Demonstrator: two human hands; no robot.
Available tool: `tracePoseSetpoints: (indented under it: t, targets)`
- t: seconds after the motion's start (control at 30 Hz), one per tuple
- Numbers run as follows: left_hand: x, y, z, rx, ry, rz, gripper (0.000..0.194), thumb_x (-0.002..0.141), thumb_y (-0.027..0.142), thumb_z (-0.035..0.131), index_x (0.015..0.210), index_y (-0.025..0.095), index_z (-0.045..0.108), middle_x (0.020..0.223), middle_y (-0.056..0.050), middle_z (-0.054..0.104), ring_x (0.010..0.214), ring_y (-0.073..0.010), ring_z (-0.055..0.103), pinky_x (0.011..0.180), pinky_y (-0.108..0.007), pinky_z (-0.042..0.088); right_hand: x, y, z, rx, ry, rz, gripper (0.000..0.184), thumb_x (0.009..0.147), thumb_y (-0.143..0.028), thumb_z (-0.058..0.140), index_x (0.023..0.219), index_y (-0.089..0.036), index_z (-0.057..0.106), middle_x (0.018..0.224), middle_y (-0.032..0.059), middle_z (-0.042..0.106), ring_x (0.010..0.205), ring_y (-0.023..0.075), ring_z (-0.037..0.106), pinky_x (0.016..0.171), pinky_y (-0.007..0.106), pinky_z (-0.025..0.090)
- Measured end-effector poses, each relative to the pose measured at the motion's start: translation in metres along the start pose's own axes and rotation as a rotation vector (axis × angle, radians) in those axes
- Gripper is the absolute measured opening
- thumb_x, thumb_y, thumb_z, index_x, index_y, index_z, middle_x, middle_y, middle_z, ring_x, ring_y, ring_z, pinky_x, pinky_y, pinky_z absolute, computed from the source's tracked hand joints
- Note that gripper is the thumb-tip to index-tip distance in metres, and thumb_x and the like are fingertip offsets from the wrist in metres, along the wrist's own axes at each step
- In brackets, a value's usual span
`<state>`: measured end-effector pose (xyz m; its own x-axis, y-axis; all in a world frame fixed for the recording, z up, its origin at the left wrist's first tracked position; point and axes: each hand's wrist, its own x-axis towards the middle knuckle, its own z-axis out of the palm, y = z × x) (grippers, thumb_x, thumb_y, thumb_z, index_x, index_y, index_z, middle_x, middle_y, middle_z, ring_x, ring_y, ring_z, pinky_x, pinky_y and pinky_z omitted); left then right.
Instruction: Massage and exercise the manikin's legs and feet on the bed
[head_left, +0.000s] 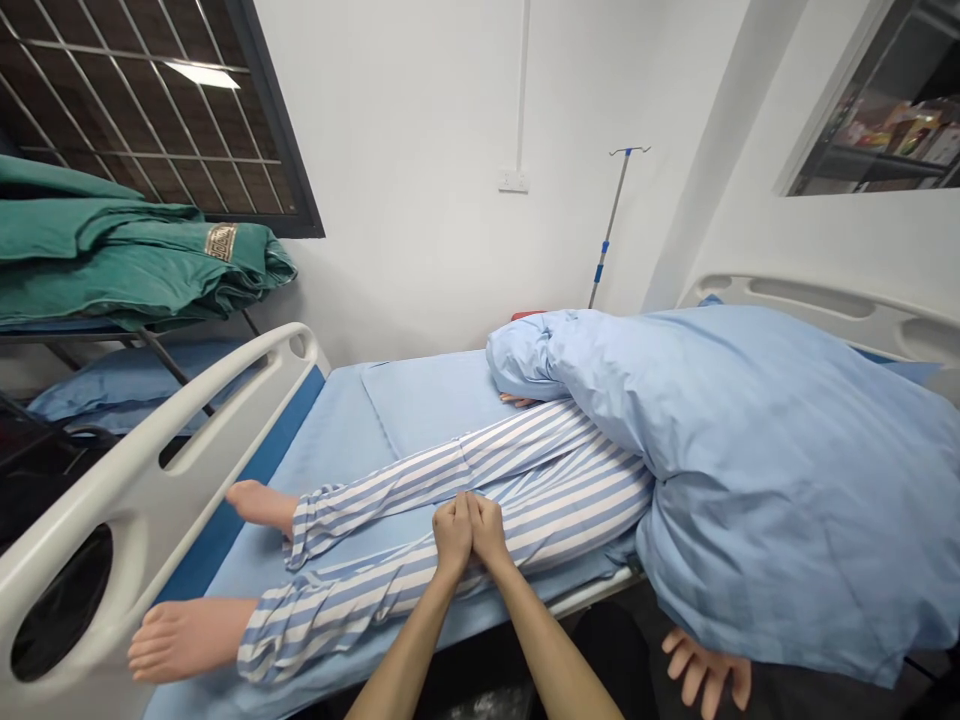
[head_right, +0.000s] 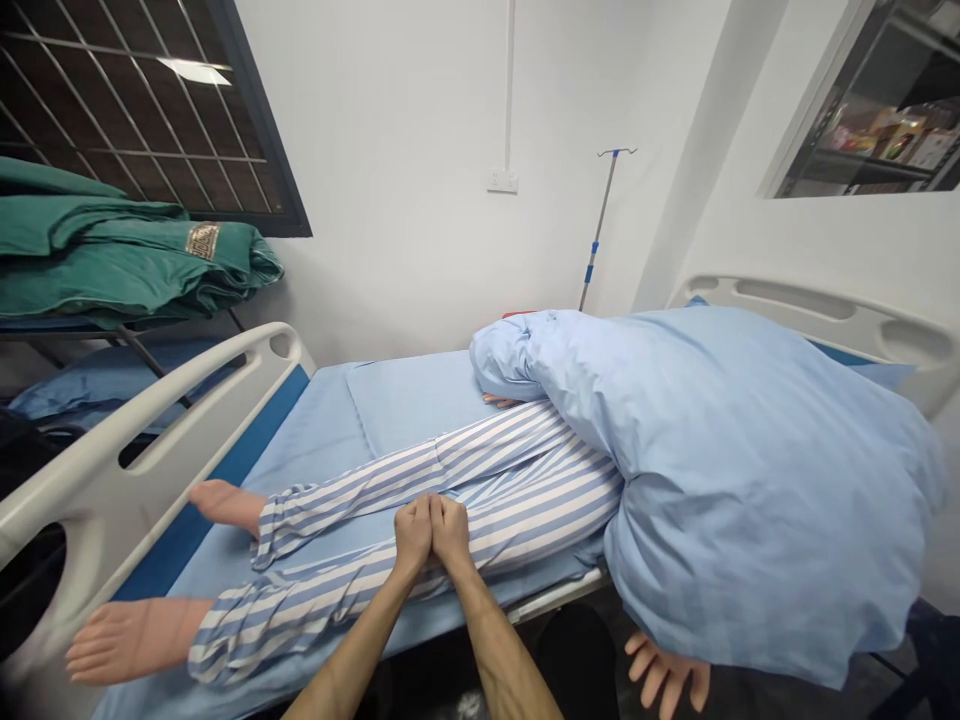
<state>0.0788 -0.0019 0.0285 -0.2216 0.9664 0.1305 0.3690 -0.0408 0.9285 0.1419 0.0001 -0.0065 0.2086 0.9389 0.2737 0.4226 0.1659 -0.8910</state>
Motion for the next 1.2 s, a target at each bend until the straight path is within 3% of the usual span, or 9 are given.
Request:
tracePoseSetpoints:
  t: [0.13, 0.3, 0.5, 0.63, 0.73, 0.97, 1.2]
  targets:
    - [-0.002, 0.005, 0.014, -0.091, 0.029, -0.006, 0.056, 0.084, 0.066, 0.03, 0.047, 0.025, 0.032, 0.045, -0.002, 0.045, 0.049, -0.0132, 0.038, 0.051, -0.028, 0.032, 0.003, 0.003, -0.004, 0.168, 0.102, 0.062, 0.052, 0.094, -0.057, 0.028, 0.058, -0.023, 0.045, 0.057, 0.0027, 0.057, 0.055, 0.0156, 0.048, 0.055, 0.027, 0.037]
    - [-0.003, -0.008, 0.014, -0.108, 0.069, -0.019, 0.057, 0.082, 0.067, 0.034, 0.046, 0.024, 0.038, 0.045, -0.003, 0.049, 0.049, -0.0142, 0.042, 0.052, -0.029, 0.031, 0.004, 0.002, -0.003, 0.181, 0.103, 0.061, 0.051, 0.09, -0.059, 0.038, 0.055, -0.023, 0.043, 0.052, -0.0009, 0.049, 0.053, 0.0138, 0.041, 0.053, 0.028, 0.031]
    - [-0.004, -0.01, 0.016, 0.029, -0.032, 0.078, 0.05, 0.085, 0.052, 0.032, 0.046, 0.023, 0.042, 0.047, -0.004, 0.052, 0.051, -0.0148, 0.046, 0.055, -0.028, 0.03, 0.025, -0.003, -0.018, 0.293, 0.045, 0.166, 0.049, 0.084, -0.061, 0.043, 0.052, -0.026, 0.032, 0.047, -0.0056, 0.032, 0.05, 0.0117, 0.03, 0.048, 0.027, 0.027]
    - [-0.006, -0.013, 0.018, 0.082, -0.069, 0.127, 0.047, 0.087, 0.045, 0.034, 0.049, 0.022, 0.05, 0.052, -0.006, 0.059, 0.053, -0.0157, 0.051, 0.058, -0.028, 0.032, 0.015, 0.007, -0.027, 0.177, 0.023, 0.036, 0.047, 0.09, -0.053, 0.041, 0.054, -0.022, 0.041, 0.051, -0.0033, 0.043, 0.053, 0.0123, 0.037, 0.053, 0.027, 0.029]
    - [-0.006, -0.014, 0.018, 0.1, -0.094, 0.142, 0.045, 0.087, 0.043, 0.034, 0.051, 0.022, 0.053, 0.055, -0.007, 0.062, 0.055, -0.0164, 0.053, 0.06, -0.028, 0.034, 0.005, 0.013, -0.027, 0.125, 0.054, 0.028, 0.049, 0.092, -0.055, 0.038, 0.057, -0.022, 0.046, 0.054, -0.001, 0.05, 0.053, 0.0135, 0.042, 0.054, 0.028, 0.03]
    - [-0.009, -0.004, 0.026, 0.194, -0.045, 0.147, 0.043, 0.09, 0.037, 0.039, 0.055, 0.02, 0.058, 0.059, -0.006, 0.065, 0.057, -0.016, 0.054, 0.06, -0.028, 0.033, 0.006, 0.013, -0.029, 0.268, 0.045, 0.029, 0.05, 0.092, -0.06, 0.038, 0.058, -0.023, 0.043, 0.055, -0.0015, 0.048, 0.054, 0.0137, 0.04, 0.053, 0.027, 0.034]
    - [-0.007, -0.024, 0.036, 0.315, -0.037, 0.125, 0.036, 0.092, 0.027, 0.042, 0.066, 0.019, 0.066, 0.072, -0.009, 0.073, 0.067, -0.0184, 0.062, 0.065, -0.028, 0.037, 0.008, 0.009, -0.031, 0.211, 0.05, 0.068, 0.05, 0.092, -0.06, 0.036, 0.056, -0.024, 0.036, 0.052, -0.0027, 0.043, 0.053, 0.0132, 0.037, 0.052, 0.027, 0.032]
